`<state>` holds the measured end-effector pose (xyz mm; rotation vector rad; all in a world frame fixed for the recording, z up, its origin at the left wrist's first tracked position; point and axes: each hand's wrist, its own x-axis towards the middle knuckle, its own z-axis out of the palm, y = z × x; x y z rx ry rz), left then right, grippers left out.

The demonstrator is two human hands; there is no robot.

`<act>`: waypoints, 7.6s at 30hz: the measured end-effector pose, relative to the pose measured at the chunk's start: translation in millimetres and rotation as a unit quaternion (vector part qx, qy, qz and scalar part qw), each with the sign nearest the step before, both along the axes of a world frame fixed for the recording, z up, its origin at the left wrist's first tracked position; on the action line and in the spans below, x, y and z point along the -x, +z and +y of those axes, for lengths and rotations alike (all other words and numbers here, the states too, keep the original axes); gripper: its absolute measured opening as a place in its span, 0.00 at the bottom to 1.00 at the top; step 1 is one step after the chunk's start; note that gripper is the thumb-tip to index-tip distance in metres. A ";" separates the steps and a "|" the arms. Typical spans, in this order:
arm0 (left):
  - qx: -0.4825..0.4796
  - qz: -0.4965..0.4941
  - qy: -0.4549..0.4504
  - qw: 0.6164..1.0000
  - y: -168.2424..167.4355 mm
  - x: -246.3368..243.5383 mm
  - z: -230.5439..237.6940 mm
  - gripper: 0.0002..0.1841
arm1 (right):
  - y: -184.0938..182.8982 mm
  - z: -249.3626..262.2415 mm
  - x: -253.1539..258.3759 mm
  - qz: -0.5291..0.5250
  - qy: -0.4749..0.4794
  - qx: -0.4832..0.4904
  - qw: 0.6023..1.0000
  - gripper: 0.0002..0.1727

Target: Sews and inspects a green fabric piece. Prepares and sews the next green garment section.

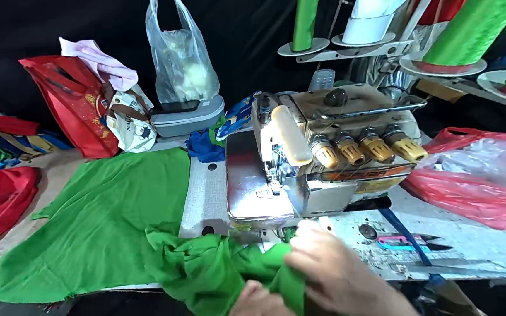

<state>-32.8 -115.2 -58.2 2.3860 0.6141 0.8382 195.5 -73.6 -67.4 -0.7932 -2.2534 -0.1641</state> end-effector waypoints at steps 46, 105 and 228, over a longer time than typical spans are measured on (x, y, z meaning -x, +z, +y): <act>0.296 -0.208 0.212 0.908 17.3 49.3 64.0 0.13 | -43.1 -67.2 -130.9 -0.030 -0.390 0.046 0.919 0.21; 0.293 -0.194 0.124 0.928 -6.6 55.6 -18.8 0.16 | 6.4 -76.4 4.7 0.151 -0.186 0.012 0.971 0.12; -0.044 -0.051 0.241 0.968 -60.3 74.7 41.4 0.14 | -11.5 -42.2 -76.6 -0.010 -0.458 0.117 0.881 0.20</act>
